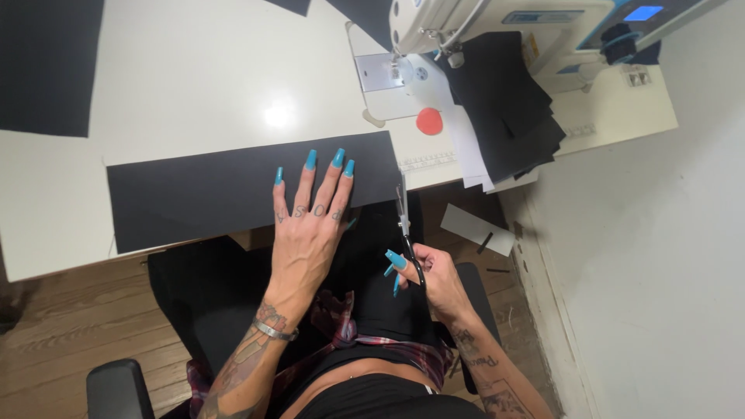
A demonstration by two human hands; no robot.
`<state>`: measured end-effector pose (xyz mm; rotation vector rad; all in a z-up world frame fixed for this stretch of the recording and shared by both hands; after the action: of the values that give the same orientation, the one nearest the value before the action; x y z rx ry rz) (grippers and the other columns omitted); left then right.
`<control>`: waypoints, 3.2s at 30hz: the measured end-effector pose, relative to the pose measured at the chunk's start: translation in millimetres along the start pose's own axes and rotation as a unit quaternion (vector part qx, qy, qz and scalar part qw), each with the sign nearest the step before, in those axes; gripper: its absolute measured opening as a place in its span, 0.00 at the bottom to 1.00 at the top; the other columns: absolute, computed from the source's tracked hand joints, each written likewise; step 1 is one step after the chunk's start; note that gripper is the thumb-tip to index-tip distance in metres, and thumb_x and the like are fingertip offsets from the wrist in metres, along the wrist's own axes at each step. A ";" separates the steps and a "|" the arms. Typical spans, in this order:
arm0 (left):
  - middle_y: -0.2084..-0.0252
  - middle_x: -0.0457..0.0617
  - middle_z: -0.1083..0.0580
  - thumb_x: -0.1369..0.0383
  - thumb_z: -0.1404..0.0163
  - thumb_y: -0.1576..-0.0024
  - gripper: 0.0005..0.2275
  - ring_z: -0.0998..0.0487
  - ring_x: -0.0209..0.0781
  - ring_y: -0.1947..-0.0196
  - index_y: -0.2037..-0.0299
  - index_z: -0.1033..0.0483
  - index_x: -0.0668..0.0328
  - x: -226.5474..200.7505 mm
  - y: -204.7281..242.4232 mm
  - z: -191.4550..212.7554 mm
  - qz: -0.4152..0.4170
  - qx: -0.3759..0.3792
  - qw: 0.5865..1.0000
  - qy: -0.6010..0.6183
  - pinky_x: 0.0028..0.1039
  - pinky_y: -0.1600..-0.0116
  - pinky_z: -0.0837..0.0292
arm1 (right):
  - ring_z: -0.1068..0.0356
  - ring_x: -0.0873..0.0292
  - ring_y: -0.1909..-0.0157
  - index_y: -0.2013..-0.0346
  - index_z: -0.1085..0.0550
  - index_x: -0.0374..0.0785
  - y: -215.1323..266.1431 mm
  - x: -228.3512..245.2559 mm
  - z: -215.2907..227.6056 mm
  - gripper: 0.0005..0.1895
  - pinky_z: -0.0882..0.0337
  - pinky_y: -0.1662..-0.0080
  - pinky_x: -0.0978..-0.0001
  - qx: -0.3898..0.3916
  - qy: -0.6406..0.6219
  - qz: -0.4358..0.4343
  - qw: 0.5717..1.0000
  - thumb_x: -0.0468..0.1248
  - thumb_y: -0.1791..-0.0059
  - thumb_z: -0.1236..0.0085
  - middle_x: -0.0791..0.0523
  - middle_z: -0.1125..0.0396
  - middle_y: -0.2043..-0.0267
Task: Measuring and cutting strips of black leather using a ruler and scissors
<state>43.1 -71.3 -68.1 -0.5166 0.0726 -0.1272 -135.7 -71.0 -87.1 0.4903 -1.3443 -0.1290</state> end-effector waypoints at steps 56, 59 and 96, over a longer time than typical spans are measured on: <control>0.40 0.40 0.41 0.74 0.56 0.48 0.21 0.42 0.46 0.41 0.44 0.39 0.48 6.4 8.5 3.6 0.012 0.006 0.999 0.041 0.49 0.43 0.47 | 0.40 0.66 0.88 0.88 0.30 0.32 -4.0 23.7 -21.1 0.15 0.48 0.80 0.85 -0.070 0.043 -0.031 0.996 0.40 0.64 0.39 0.52 0.38 0.93; 0.40 0.39 0.40 0.74 0.56 0.48 0.20 0.41 0.45 0.41 0.44 0.39 0.48 6.2 11.0 1.4 0.016 -0.001 0.999 0.034 0.47 0.43 0.46 | 0.46 0.70 0.89 0.88 0.30 0.34 -7.4 37.6 -25.7 0.16 0.49 0.80 0.86 -0.059 0.065 -0.030 0.996 0.43 0.63 0.39 0.54 0.39 0.94; 0.43 0.40 0.37 0.73 0.62 0.44 0.16 0.39 0.44 0.42 0.45 0.37 0.50 8.1 18.4 1.3 0.024 -0.025 0.997 0.072 0.47 0.43 0.46 | 0.38 0.66 0.87 0.89 0.31 0.34 -17.2 26.7 -24.1 0.18 0.47 0.79 0.85 -0.086 0.109 -0.023 0.990 0.44 0.63 0.39 0.54 0.37 0.92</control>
<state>53.2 -55.9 -76.4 -0.5555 0.2301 -0.1152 -103.2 -89.7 -73.5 0.3781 -1.0965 -0.2209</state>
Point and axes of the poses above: each hand's wrist, its own y-axis away from the middle knuckle, its own z-axis out of the back of the hand, x = y × z, the point moved 3 cm from there along -y, towards the middle knuckle
